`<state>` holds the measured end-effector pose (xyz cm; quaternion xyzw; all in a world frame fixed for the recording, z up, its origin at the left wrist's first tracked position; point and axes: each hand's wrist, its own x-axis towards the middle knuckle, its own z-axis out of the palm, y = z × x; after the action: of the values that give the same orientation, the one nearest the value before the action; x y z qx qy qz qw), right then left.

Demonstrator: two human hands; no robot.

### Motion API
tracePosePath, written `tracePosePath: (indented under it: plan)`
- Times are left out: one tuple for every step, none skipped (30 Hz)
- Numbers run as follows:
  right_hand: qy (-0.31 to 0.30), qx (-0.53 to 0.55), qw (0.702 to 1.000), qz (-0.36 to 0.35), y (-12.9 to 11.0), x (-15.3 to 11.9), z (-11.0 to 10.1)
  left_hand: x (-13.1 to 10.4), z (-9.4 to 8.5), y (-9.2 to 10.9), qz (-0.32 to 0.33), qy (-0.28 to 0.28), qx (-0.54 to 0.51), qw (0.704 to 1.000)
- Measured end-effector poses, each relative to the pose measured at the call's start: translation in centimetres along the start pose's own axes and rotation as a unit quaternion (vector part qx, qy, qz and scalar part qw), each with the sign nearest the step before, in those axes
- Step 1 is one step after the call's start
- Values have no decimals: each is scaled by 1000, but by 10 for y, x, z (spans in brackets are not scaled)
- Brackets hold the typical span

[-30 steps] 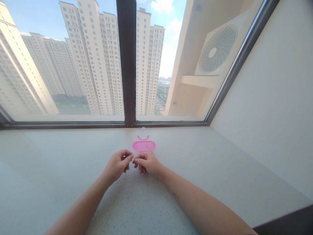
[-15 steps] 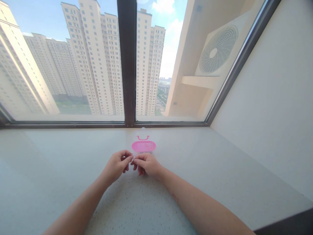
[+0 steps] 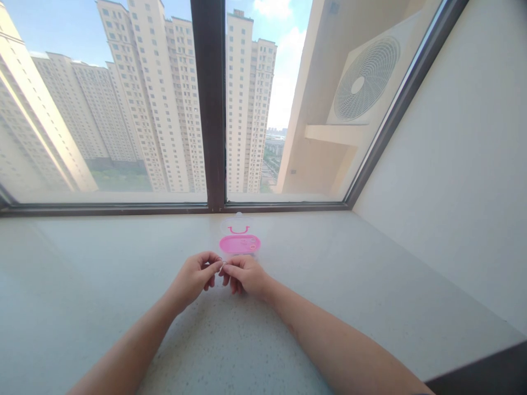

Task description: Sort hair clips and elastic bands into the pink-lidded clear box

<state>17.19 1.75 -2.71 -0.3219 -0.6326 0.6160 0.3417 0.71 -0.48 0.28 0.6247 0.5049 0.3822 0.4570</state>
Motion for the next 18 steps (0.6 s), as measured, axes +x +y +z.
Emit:
tracePosePath:
  plan:
    - [-4, -5, 1000, 1, -1, 0, 0, 0, 0, 0, 0, -2, -1, 1000]
    - [-8, -9, 1000, 3, -1, -1, 0, 0, 0, 0, 0, -4, -3, 1000]
    - [-11, -12, 1000, 6, -1, -1, 0, 0, 0, 0, 1, -7, -3, 1000]
    - [-13, -14, 1000, 9, -2, -1, 0, 0, 1, 0, 2, -9, -3, 1000]
    - [-15, -15, 1000, 11, -2, -1, -1, 0, 1, 1, 4, -10, -2, 1000]
    - [-15, -15, 1000, 12, -2, -1, -1, -1, 2, 1, 6, -10, -1, 1000]
    - [-17, -15, 1000, 13, -2, -1, -1, -1, 2, 2, 9, -11, 0, 1000]
    - [-17, -14, 1000, 14, -1, 0, -2, -1, 2, 3, 12, -11, 0, 1000]
    - [-18, -14, 1000, 16, -1, 0, -2, -1, 3, 4, 14, -10, 0, 1000]
    - [-19, -14, 1000, 18, -1, 0, -2, -2, 3, 4, 13, -8, 0, 1000]
    - [-19, -14, 1000, 21, 0, 0, -3, -1, 2, 5, 12, -4, 0, 1000]
    - [-18, -14, 999, 24, 0, 0, -3, -1, 2, 5, 10, 1, 1, 1000]
    - [-17, -15, 999, 27, 1, 0, -3, -1, 1, 5, 8, 6, 2, 1000]
    - [-16, -14, 999, 30, 1, 0, -3, -1, 0, 5, 6, 11, 5, 1000]
    - [-15, -12, 999, 31, 1, 0, -4, 0, -1, 5, 4, 16, 8, 1000]
    - [-13, -9, 999, 30, 1, 0, -4, 0, -1, 5, 4, 20, 12, 1000]
    - [-11, -3, 1000, 29, 1, 0, -4, 0, -2, 5, 5, 24, 14, 1000]
    - [-9, 3, 1000, 26, 1, 0, -4, 0, -2, 5, 5, 29, 15, 999]
